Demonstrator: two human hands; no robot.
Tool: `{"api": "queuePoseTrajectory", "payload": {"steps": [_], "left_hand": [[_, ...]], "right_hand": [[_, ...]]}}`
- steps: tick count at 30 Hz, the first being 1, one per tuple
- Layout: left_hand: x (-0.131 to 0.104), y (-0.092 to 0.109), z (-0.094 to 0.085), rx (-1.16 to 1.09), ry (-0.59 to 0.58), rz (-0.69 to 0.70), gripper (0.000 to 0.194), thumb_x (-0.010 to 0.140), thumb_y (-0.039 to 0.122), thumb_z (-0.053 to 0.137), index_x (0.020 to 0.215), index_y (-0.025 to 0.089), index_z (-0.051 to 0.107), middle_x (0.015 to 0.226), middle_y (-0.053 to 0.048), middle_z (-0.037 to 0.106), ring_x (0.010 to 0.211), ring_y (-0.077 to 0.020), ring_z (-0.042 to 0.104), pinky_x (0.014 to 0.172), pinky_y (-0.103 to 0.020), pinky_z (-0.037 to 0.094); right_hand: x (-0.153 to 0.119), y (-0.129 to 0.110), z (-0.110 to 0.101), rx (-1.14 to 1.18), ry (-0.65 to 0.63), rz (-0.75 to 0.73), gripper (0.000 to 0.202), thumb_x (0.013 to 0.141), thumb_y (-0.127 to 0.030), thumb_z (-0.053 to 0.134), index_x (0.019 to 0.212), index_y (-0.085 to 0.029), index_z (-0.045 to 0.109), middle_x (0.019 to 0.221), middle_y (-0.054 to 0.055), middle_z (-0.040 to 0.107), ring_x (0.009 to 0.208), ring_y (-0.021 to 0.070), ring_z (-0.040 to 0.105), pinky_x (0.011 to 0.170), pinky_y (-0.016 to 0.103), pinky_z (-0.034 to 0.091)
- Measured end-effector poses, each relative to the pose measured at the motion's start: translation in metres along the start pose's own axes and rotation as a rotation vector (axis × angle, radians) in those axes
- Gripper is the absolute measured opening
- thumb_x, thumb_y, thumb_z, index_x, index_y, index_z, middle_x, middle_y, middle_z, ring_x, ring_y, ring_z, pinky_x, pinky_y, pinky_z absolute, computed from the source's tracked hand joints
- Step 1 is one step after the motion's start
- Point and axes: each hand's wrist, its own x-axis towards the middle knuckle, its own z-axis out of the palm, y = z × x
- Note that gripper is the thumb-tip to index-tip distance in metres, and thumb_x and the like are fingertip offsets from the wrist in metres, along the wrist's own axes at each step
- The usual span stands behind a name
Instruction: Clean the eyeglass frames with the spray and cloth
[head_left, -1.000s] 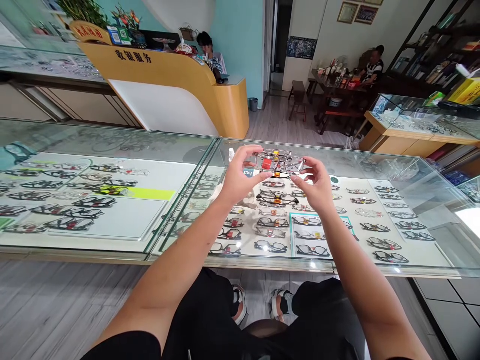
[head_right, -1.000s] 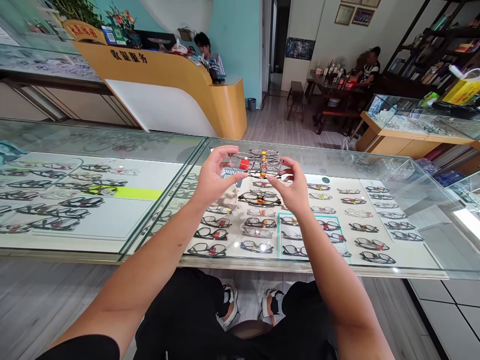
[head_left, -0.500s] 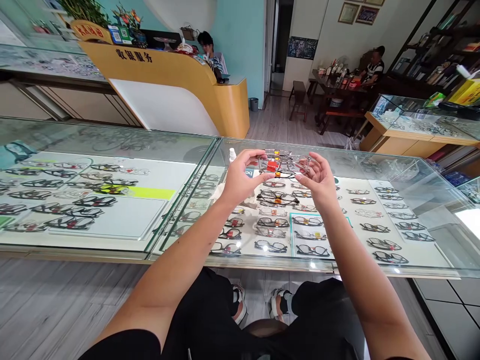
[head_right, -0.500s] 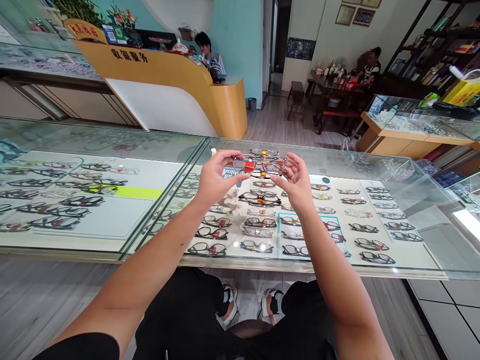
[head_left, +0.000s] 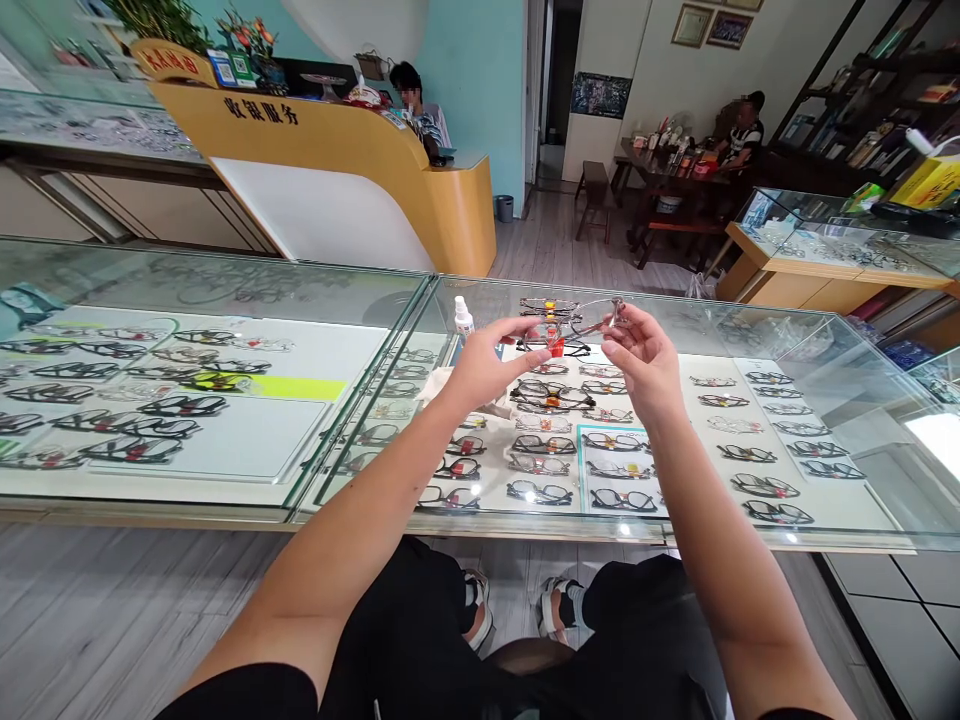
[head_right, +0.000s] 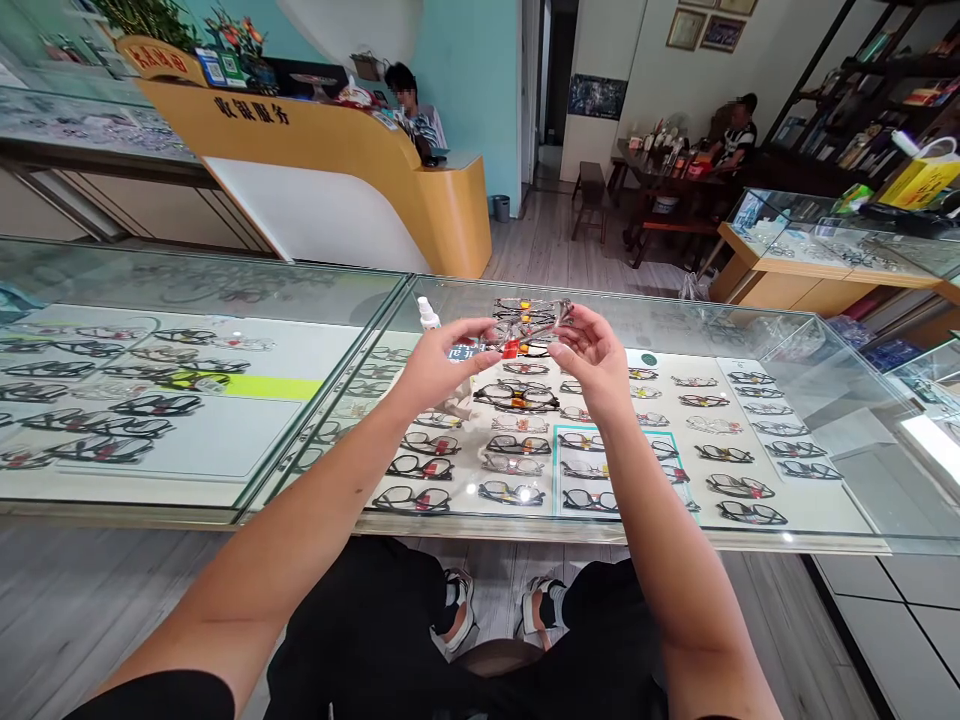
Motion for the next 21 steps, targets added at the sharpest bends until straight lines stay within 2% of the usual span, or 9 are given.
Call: {"api": "queuePoseTrajectory", "payload": {"steps": [3,5,7,9,12,17,21], "left_hand": [[0.001,-0.006,0.005,-0.337,-0.202,-0.201,0.065,0.082,0.062,0.09,0.131,0.02,0.079,0.13,-0.013,0.08,0.123,-0.0287,0.072,0.115,-0.048,0.049],[-0.001,-0.01,0.01,-0.527,-0.324,-0.326,0.065,0.079,0.067,0.09,0.124,0.02,0.083,0.129,-0.015,0.081,0.122,-0.0292,0.073,0.114,-0.047,0.05],[-0.003,-0.013,0.014,-0.679,-0.425,-0.426,0.064,0.08,0.07,0.088,0.12,0.02,0.084,0.126,-0.016,0.081,0.12,-0.0292,0.075,0.112,-0.046,0.051],[-0.006,-0.015,0.018,-0.776,-0.51,-0.486,0.064,0.084,0.07,0.085,0.123,0.02,0.084,0.126,-0.017,0.082,0.119,-0.0293,0.076,0.112,-0.045,0.052],[-0.008,-0.015,0.019,-0.828,-0.589,-0.493,0.063,0.089,0.068,0.081,0.13,0.02,0.081,0.128,-0.018,0.081,0.122,-0.0297,0.076,0.11,-0.045,0.055],[-0.007,-0.012,0.016,-0.821,-0.644,-0.464,0.06,0.085,0.072,0.082,0.123,0.025,0.084,0.13,-0.017,0.081,0.12,-0.0299,0.078,0.108,-0.046,0.059],[-0.007,-0.011,0.016,-0.808,-0.663,-0.461,0.063,0.079,0.072,0.087,0.119,0.023,0.085,0.129,-0.018,0.081,0.123,-0.034,0.078,0.116,-0.052,0.055]], "right_hand": [[-0.002,-0.004,0.0,0.017,-0.041,-0.002,0.053,0.08,-0.042,0.097,0.128,-0.036,0.077,0.133,0.003,0.075,0.122,0.024,0.071,0.119,0.045,0.054],[-0.004,-0.006,0.001,0.01,-0.114,0.031,0.047,0.082,-0.045,0.095,0.126,-0.036,0.08,0.136,0.003,0.075,0.125,0.0246,0.07,0.118,0.045,0.055],[-0.005,-0.008,0.002,-0.003,-0.199,0.072,0.047,0.083,-0.05,0.094,0.126,-0.035,0.082,0.138,0.003,0.075,0.129,0.0267,0.068,0.117,0.046,0.055],[-0.006,-0.009,0.002,-0.014,-0.252,0.096,0.051,0.082,-0.055,0.093,0.128,-0.035,0.082,0.139,0.004,0.075,0.132,0.0286,0.067,0.118,0.047,0.054],[-0.006,-0.01,0.003,-0.028,-0.267,0.086,0.052,0.082,-0.06,0.092,0.125,-0.033,0.084,0.139,0.006,0.074,0.134,0.03,0.066,0.12,0.047,0.052],[-0.007,-0.01,0.004,0.004,-0.287,0.074,0.04,0.081,-0.058,0.093,0.113,-0.033,0.087,0.135,0.005,0.075,0.137,0.0295,0.065,0.119,0.047,0.052],[-0.008,-0.01,0.006,0.01,-0.31,0.106,0.043,0.08,-0.062,0.093,0.112,-0.034,0.087,0.138,0.005,0.074,0.139,0.0301,0.064,0.12,0.05,0.051]]}}
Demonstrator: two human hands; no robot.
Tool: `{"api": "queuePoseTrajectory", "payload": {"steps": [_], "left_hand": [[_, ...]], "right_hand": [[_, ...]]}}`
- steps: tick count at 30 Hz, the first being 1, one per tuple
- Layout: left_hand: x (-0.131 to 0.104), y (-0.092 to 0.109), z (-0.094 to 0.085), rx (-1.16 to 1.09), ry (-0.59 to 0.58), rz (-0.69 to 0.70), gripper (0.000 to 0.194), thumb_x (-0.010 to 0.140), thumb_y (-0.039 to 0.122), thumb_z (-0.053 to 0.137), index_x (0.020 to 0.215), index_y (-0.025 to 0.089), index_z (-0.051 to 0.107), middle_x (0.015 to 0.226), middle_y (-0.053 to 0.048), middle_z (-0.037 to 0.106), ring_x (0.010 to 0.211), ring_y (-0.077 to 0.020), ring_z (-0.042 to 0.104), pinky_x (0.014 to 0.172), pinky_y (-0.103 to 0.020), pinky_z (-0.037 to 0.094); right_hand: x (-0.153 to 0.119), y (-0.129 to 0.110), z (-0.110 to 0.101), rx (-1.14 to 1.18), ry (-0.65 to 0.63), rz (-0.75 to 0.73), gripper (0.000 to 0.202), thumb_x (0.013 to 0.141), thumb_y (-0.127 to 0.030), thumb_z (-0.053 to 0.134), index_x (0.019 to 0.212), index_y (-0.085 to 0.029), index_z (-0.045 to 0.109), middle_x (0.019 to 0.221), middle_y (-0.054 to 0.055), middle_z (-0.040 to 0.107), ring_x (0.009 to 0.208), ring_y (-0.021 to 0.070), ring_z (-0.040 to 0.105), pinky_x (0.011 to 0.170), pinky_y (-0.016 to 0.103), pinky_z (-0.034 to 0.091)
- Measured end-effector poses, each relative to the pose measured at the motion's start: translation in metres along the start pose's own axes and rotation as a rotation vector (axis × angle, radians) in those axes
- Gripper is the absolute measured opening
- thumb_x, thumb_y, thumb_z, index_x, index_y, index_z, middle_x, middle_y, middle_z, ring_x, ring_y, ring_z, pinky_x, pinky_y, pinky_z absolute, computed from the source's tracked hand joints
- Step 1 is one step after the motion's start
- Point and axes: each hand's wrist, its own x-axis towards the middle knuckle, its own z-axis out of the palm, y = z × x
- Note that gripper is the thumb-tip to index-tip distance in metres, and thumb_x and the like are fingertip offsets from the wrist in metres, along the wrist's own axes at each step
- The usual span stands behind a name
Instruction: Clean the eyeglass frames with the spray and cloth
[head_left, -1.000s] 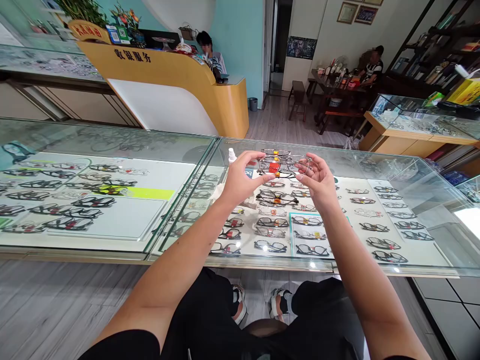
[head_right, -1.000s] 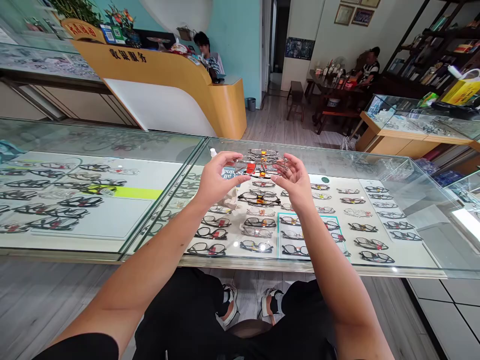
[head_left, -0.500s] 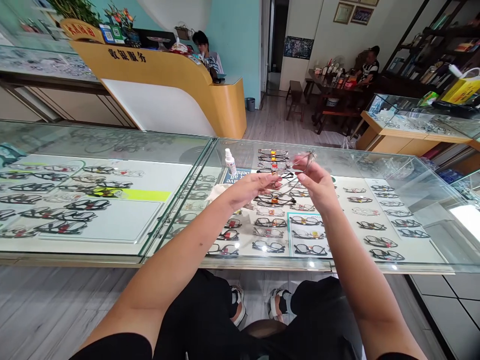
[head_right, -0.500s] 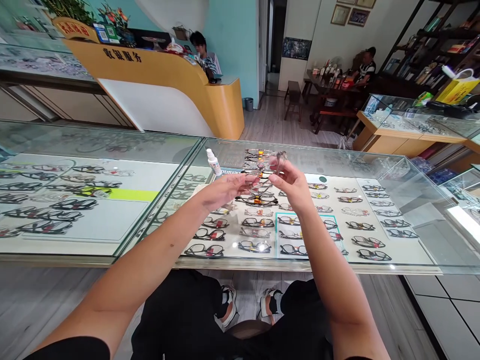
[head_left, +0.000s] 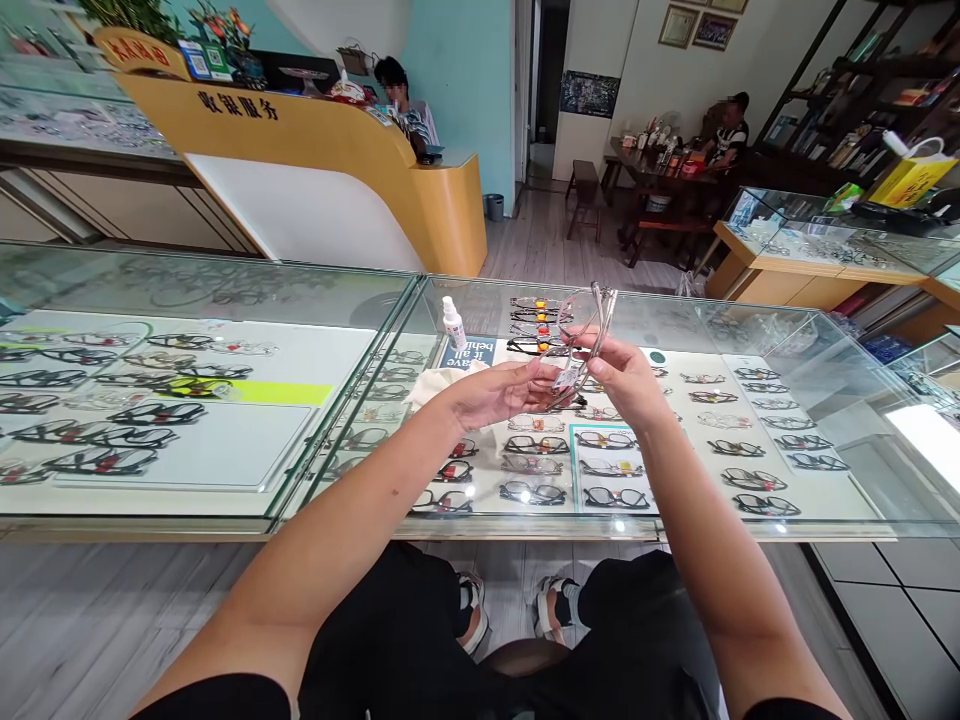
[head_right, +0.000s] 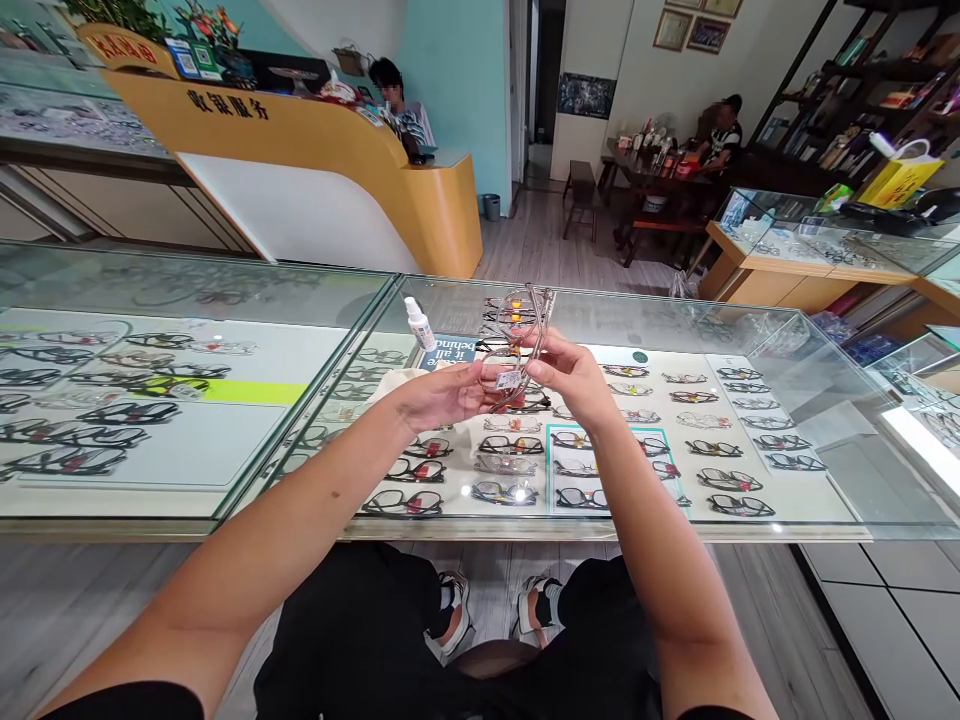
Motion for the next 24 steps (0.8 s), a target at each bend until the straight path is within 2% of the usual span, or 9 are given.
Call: {"api": "queuePoseTrajectory", "payload": {"steps": [6,12,17,22,24], "left_hand": [[-0.0015,-0.0014,0.0037,-0.014,-0.057,0.015,0.056,0.082,0.063,0.089,0.119,0.022,0.084,0.128,-0.018,0.082,0.129,-0.0348,0.075,0.117,-0.052,0.054],[-0.0012,-0.0027,0.003,0.013,-0.082,0.014,0.058,0.083,0.065,0.088,0.12,0.02,0.082,0.128,-0.02,0.081,0.129,-0.0353,0.075,0.115,-0.054,0.055],[-0.001,-0.0025,0.0042,0.043,-0.064,0.036,0.06,0.083,0.068,0.086,0.118,0.019,0.081,0.124,-0.022,0.081,0.128,-0.0395,0.075,0.114,-0.06,0.055],[-0.0008,-0.0019,0.0064,-0.001,-0.075,0.048,0.061,0.082,0.071,0.085,0.118,0.022,0.082,0.129,-0.02,0.08,0.128,-0.0366,0.075,0.115,-0.056,0.055],[-0.0009,-0.0016,0.0064,-0.01,-0.088,0.044,0.062,0.082,0.073,0.084,0.119,0.023,0.083,0.133,-0.02,0.079,0.129,-0.0356,0.074,0.116,-0.055,0.054]], "right_hand": [[-0.0006,0.003,0.0022,0.008,-0.001,0.01,0.036,0.08,-0.061,0.092,0.104,-0.033,0.088,0.129,0.005,0.077,0.128,0.0285,0.069,0.119,0.05,0.052],[-0.0001,0.0063,0.0037,0.028,0.031,0.003,0.029,0.08,-0.056,0.094,0.095,-0.032,0.089,0.117,0.004,0.078,0.121,0.0271,0.07,0.116,0.049,0.052],[-0.0003,0.0053,0.0058,0.016,0.056,0.052,0.034,0.078,-0.059,0.094,0.095,-0.031,0.088,0.118,0.004,0.079,0.123,0.0293,0.07,0.116,0.048,0.052],[-0.0006,0.0002,0.0085,0.08,0.048,0.086,0.05,0.077,-0.066,0.092,0.114,-0.033,0.087,0.123,0.004,0.081,0.125,0.0295,0.07,0.119,0.048,0.05],[-0.0004,-0.0015,0.0092,0.088,0.067,0.106,0.055,0.075,-0.071,0.091,0.112,-0.031,0.086,0.121,0.005,0.082,0.123,0.0305,0.071,0.116,0.049,0.052]]}}
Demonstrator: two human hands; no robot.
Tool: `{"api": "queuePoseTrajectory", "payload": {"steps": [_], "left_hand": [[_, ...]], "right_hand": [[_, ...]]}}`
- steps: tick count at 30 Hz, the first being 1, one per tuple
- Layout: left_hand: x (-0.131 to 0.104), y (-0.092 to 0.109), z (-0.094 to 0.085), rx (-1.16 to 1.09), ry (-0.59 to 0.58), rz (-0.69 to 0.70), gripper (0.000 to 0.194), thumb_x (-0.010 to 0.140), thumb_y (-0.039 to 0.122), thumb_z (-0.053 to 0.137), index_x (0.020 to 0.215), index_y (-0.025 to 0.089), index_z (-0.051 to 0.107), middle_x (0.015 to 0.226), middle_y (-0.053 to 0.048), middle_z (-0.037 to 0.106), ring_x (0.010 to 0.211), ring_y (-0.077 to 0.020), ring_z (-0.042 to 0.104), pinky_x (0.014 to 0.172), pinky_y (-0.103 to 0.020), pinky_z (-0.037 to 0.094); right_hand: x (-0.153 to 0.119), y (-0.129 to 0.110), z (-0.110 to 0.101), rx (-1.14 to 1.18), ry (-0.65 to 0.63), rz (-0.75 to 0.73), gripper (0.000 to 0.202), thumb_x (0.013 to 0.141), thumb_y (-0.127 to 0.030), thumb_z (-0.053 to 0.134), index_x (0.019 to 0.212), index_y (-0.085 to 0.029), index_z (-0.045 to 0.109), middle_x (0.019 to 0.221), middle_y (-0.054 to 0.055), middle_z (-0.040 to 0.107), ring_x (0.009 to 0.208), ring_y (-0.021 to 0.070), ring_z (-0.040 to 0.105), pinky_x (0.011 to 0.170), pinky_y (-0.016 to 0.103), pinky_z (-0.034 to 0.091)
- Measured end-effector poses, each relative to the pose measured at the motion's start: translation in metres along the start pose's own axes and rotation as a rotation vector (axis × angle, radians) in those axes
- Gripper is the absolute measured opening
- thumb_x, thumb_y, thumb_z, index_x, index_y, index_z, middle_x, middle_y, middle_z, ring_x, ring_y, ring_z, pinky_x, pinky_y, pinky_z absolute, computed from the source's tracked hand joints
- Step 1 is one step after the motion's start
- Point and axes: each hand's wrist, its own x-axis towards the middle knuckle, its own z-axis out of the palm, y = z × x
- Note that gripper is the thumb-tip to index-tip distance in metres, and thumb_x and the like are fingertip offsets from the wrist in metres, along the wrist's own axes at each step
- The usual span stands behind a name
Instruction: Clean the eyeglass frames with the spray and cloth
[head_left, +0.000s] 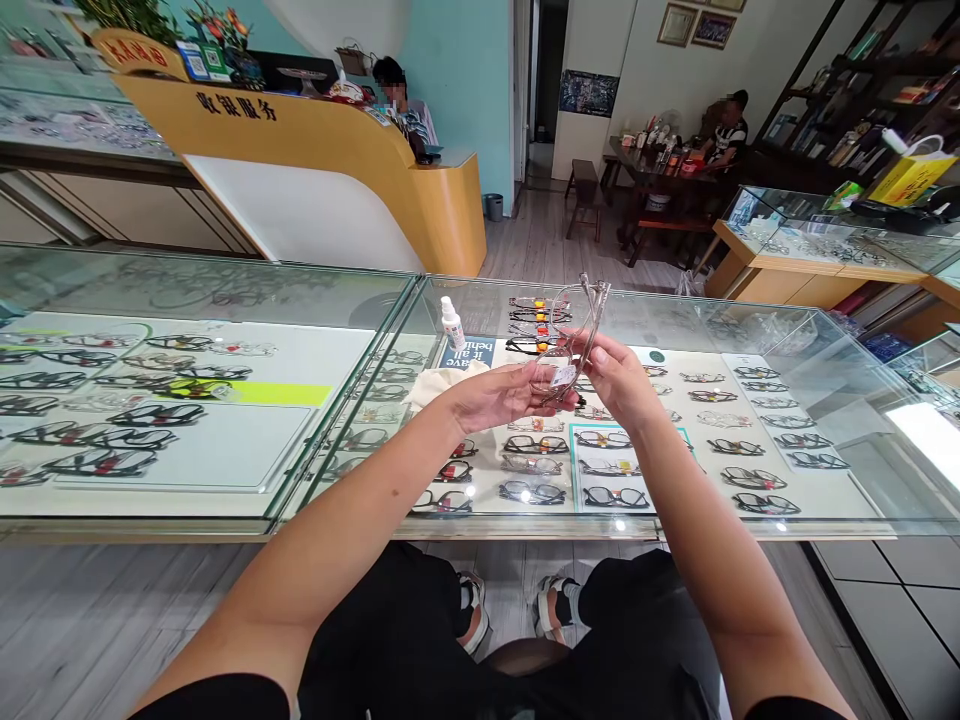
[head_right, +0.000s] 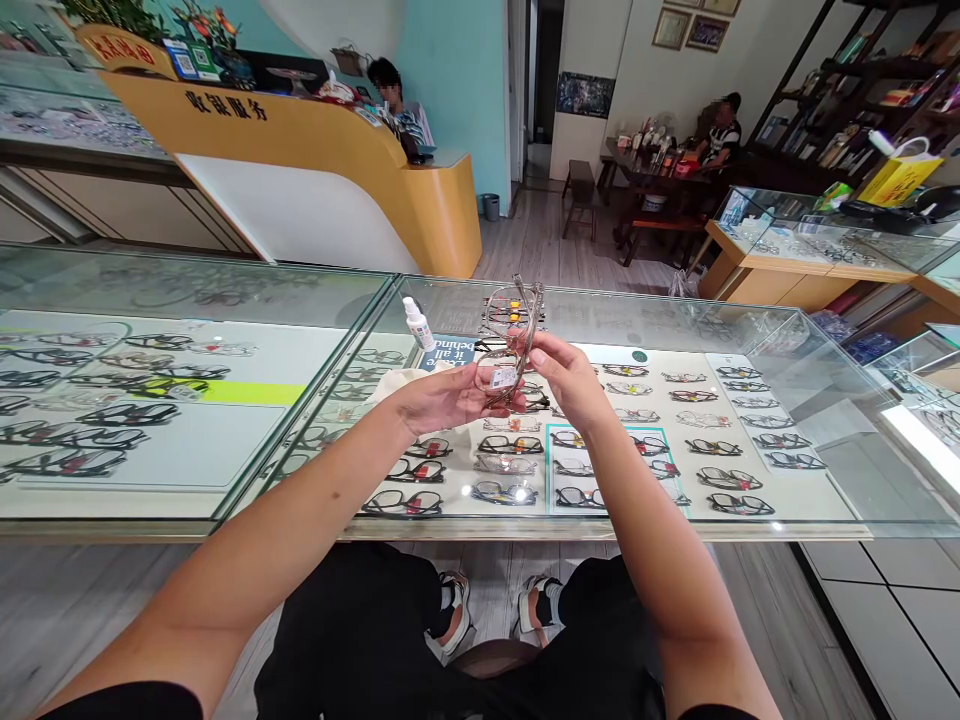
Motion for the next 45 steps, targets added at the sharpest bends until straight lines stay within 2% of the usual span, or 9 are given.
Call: {"api": "queuePoseTrajectory", "payload": {"steps": [4,10,19,26,34,36,39,42,45], "left_hand": [[0.0,0.0,0.0,0.01,-0.01,0.002,0.059,0.084,0.073,0.082,0.119,0.026,0.083,0.132,-0.018,0.08,0.131,-0.0345,0.074,0.115,-0.054,0.055],[0.001,-0.002,-0.002,-0.015,-0.013,-0.032,0.057,0.084,0.074,0.081,0.115,0.026,0.083,0.128,-0.016,0.082,0.129,-0.0322,0.075,0.117,-0.052,0.053],[0.001,-0.006,-0.003,0.02,0.006,-0.028,0.054,0.083,0.07,0.085,0.113,0.025,0.084,0.119,-0.017,0.084,0.123,-0.0337,0.077,0.112,-0.051,0.056],[0.002,-0.006,-0.001,0.035,-0.049,-0.021,0.063,0.088,0.081,0.07,0.113,0.025,0.083,0.123,-0.017,0.082,0.123,-0.0349,0.076,0.111,-0.055,0.056],[0.001,-0.005,0.005,0.032,-0.115,-0.092,0.066,0.09,0.08,0.07,0.125,0.025,0.081,0.141,-0.018,0.076,0.127,-0.0351,0.075,0.102,-0.049,0.059],[0.001,-0.001,0.0,0.061,-0.003,-0.078,0.061,0.092,0.075,0.072,0.124,0.024,0.081,0.136,-0.018,0.077,0.12,-0.0327,0.077,0.094,-0.045,0.061],[0.003,0.006,-0.012,0.12,0.33,0.062,0.036,0.093,0.055,0.081,0.111,0.023,0.081,0.103,-0.011,0.079,0.088,-0.021,0.076,0.078,-0.036,0.06],[0.004,0.014,-0.025,0.205,0.68,0.257,0.02,0.095,0.041,0.08,0.099,0.021,0.076,0.067,0.002,0.06,0.059,-0.0106,0.056,0.061,-0.027,0.049],[0.003,0.019,-0.032,0.347,0.903,0.377,0.03,0.099,0.049,0.074,0.093,0.02,0.074,0.053,0.007,0.045,0.047,-0.0092,0.041,0.051,-0.025,0.037]], "right_hand": [[0.0,0.0,0.0,0.007,0.035,0.013,0.052,0.071,-0.072,0.092,0.099,-0.029,0.086,0.121,0.006,0.082,0.127,0.0326,0.07,0.116,0.05,0.053],[-0.001,0.005,-0.003,0.025,-0.045,0.008,0.048,0.075,-0.066,0.093,0.107,-0.032,0.087,0.127,0.005,0.081,0.13,0.0309,0.069,0.119,0.05,0.051],[-0.002,0.005,-0.002,-0.041,0.004,0.017,0.044,0.073,-0.065,0.095,0.099,-0.029,0.088,0.126,0.006,0.078,0.113,0.0301,0.07,0.096,0.047,0.061],[-0.002,0.005,0.0,0.102,-0.037,0.032,0.047,0.077,-0.069,0.089,0.102,-0.029,0.088,0.12,0.007,0.082,0.11,0.0304,0.073,0.1,0.049,0.06],[-0.002,0.006,-0.001,0.087,0.048,0.055,0.041,0.077,-0.063,0.092,0.096,-0.027,0.084,0.119,0.008,0.08,0.101,0.0271,0.073,0.086,0.044,0.063],[0.0,0.003,-0.007,0.062,0.103,-0.015,0.038,0.08,-0.062,0.091,0.095,-0.028,0.084,0.117,0.006,0.079,0.104,0.0263,0.073,0.092,0.043,0.061],[0.004,-0.003,-0.02,-0.141,0.199,-0.216,0.028,0.088,-0.058,0.086,0.095,-0.031,0.084,0.113,0.004,0.077,0.112,0.026,0.071,0.099,0.044,0.058],[0.006,-0.004,-0.03,-0.57,0.285,-0.41,0.02,0.097,-0.051,0.077,0.098,-0.032,0.083,0.109,0.004,0.076,0.111,0.0263,0.068,0.1,0.047,0.054],[0.008,0.003,-0.035,-1.013,0.296,-0.497,0.019,0.103,-0.043,0.071,0.103,-0.029,0.084,0.11,0.006,0.076,0.108,0.0282,0.064,0.1,0.05,0.049]]}}
